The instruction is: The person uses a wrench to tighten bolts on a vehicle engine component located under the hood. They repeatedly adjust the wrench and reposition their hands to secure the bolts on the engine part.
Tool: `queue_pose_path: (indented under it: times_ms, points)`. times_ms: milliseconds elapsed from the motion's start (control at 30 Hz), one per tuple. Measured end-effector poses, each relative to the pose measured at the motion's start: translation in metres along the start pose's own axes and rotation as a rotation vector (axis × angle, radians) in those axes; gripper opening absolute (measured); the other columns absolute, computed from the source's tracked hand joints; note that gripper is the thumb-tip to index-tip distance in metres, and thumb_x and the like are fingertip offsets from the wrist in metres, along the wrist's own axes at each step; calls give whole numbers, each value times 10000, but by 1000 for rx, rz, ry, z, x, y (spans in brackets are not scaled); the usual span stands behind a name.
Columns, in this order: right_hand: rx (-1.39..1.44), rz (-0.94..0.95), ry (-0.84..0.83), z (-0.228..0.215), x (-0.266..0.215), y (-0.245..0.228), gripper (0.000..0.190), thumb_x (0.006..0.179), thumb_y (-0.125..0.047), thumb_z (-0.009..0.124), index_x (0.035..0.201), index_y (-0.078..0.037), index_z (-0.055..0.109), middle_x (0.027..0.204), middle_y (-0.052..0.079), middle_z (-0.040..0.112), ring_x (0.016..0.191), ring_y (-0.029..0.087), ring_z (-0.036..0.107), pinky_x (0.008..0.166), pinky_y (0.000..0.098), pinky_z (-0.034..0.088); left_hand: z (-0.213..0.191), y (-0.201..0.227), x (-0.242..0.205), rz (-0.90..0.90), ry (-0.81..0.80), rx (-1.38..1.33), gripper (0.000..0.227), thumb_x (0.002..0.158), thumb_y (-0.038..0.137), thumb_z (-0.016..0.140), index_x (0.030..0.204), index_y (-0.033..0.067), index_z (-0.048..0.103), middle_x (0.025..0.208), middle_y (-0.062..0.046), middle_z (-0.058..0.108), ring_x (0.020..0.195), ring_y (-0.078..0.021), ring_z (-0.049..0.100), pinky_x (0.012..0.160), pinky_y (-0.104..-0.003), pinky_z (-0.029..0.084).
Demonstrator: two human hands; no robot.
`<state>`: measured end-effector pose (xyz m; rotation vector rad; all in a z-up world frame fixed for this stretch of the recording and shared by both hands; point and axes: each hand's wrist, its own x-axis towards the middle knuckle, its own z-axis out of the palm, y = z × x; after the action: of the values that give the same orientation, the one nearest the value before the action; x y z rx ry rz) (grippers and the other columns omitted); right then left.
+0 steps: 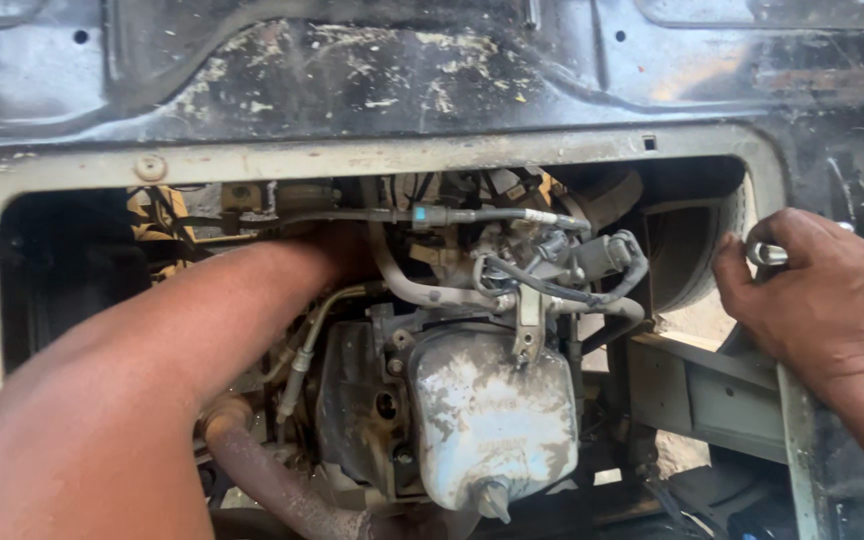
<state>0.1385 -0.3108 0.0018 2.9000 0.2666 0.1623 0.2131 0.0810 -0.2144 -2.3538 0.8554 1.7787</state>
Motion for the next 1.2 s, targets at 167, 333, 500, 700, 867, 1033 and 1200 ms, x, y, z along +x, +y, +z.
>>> queue_pose_path:
  times_ms: [167,333,500,700,867,1033,1200]
  points:
    - [13,10,-3,-3,0,-4,285,980,-312,796,851,-77,699,798,92,694,740,259,697,694,358,552,-7,0,-3,2,25,0,256,942,125,612,1172,83,718,1307,-164,617,1152,-364,591,907,-488,458]
    - [69,62,-40,-8,1,-12,300,976,-284,800,872,-17,712,822,171,697,794,335,695,746,418,568,-9,6,-12,2,49,4,265,956,124,615,1200,84,711,1341,-165,598,1175,-357,577,928,-487,444]
    - [192,181,-125,0,-3,-10,323,1043,-274,793,891,-1,711,732,167,674,686,301,691,729,406,563,-12,12,-22,4,104,9,274,971,123,618,1228,84,704,1376,-167,579,1197,-350,563,949,-487,430]
    - [214,54,-39,9,-7,0,265,1039,-212,781,918,12,708,750,170,673,713,291,687,726,377,561,5,11,-42,-10,180,-51,287,988,123,621,1262,85,695,1417,-168,556,1224,-342,546,975,-486,412]
    - [207,24,2,2,-5,1,288,1010,-218,804,933,42,709,817,206,683,724,307,685,723,410,563,31,17,-87,-28,573,-365,297,1002,122,623,1290,85,688,1451,-170,537,1247,-335,531,996,-485,398]
    - [196,20,-25,3,-7,1,302,1047,-228,780,928,41,716,817,199,693,781,313,693,754,424,574,99,91,-183,9,1221,-1033,282,894,252,724,1149,133,742,1178,-88,718,1136,-233,660,1017,-402,506]
    - [223,-20,9,13,-12,9,288,1057,-230,772,973,41,722,853,200,703,794,311,702,779,419,582,136,163,-216,128,1170,-1096,237,881,175,740,1115,189,778,1149,-8,777,1084,-181,716,977,-357,546]
